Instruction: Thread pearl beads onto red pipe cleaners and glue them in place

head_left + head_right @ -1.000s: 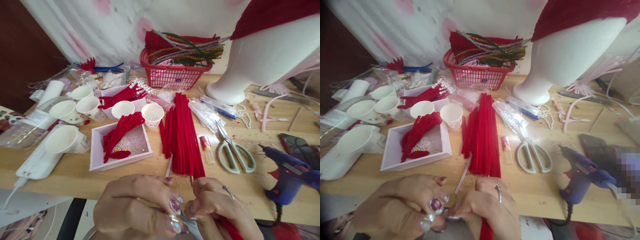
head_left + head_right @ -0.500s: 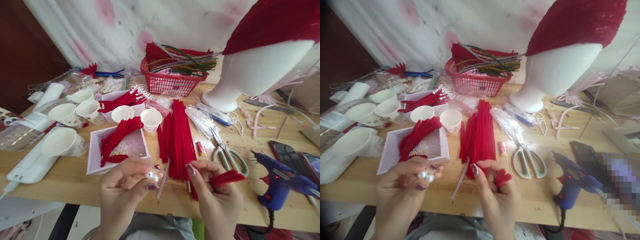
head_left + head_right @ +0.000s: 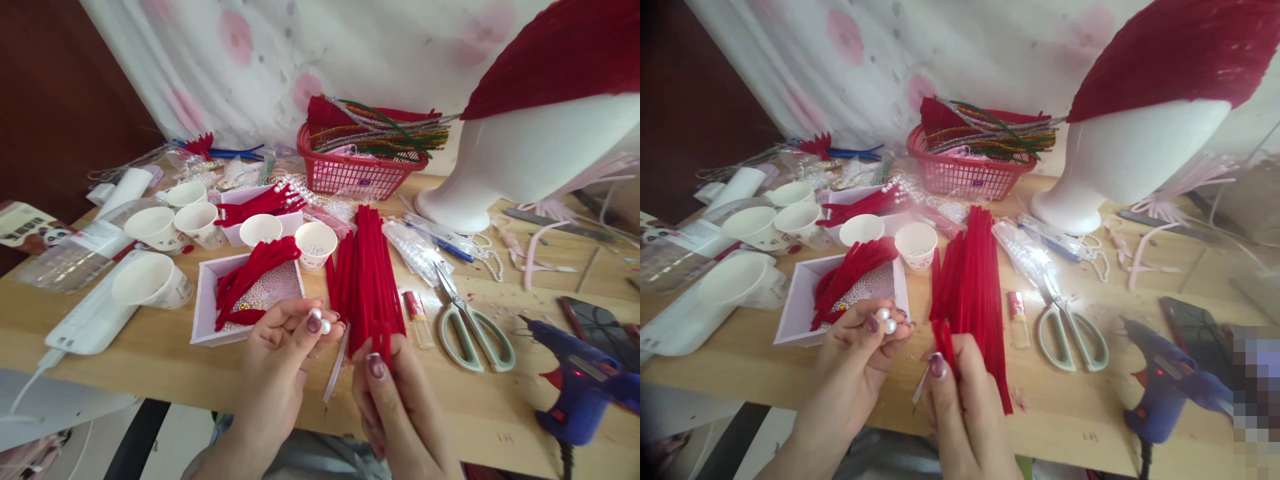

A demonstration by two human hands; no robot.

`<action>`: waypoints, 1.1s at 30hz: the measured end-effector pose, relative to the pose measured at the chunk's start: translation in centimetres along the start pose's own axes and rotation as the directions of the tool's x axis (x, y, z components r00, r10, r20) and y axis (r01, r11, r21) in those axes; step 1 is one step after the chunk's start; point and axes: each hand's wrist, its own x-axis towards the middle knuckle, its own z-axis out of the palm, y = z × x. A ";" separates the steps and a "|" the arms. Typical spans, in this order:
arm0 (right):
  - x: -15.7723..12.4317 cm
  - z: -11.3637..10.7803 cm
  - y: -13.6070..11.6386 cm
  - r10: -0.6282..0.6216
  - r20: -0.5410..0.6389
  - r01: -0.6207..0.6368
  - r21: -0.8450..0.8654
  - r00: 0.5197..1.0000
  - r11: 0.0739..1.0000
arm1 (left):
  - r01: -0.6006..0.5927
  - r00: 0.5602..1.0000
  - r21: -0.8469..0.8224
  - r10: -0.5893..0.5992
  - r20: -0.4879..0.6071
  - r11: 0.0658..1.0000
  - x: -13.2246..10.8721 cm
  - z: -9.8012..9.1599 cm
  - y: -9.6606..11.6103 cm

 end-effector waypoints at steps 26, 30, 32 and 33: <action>0.4 -0.7 -2.6 0.407 0.326 -0.497 0.277 0.854 0.822 | 0.010 0.989 0.027 -0.014 0.150 1.000 -1.1 -0.2 0.4; 0.7 -1.2 -2.9 0.464 0.354 -0.560 0.254 0.812 0.788 | -0.144 0.937 0.138 0.090 0.338 0.980 -0.4 -2.0 0.7; 0.8 -1.4 -3.2 0.476 0.372 -0.582 0.259 0.797 0.771 | -0.201 0.899 0.164 0.116 0.421 0.966 -0.2 -2.6 1.1; 0.8 -1.5 -3.2 0.474 0.382 -0.585 0.264 0.794 0.767 | -0.214 0.890 0.177 0.117 0.440 0.961 -0.2 -2.7 1.3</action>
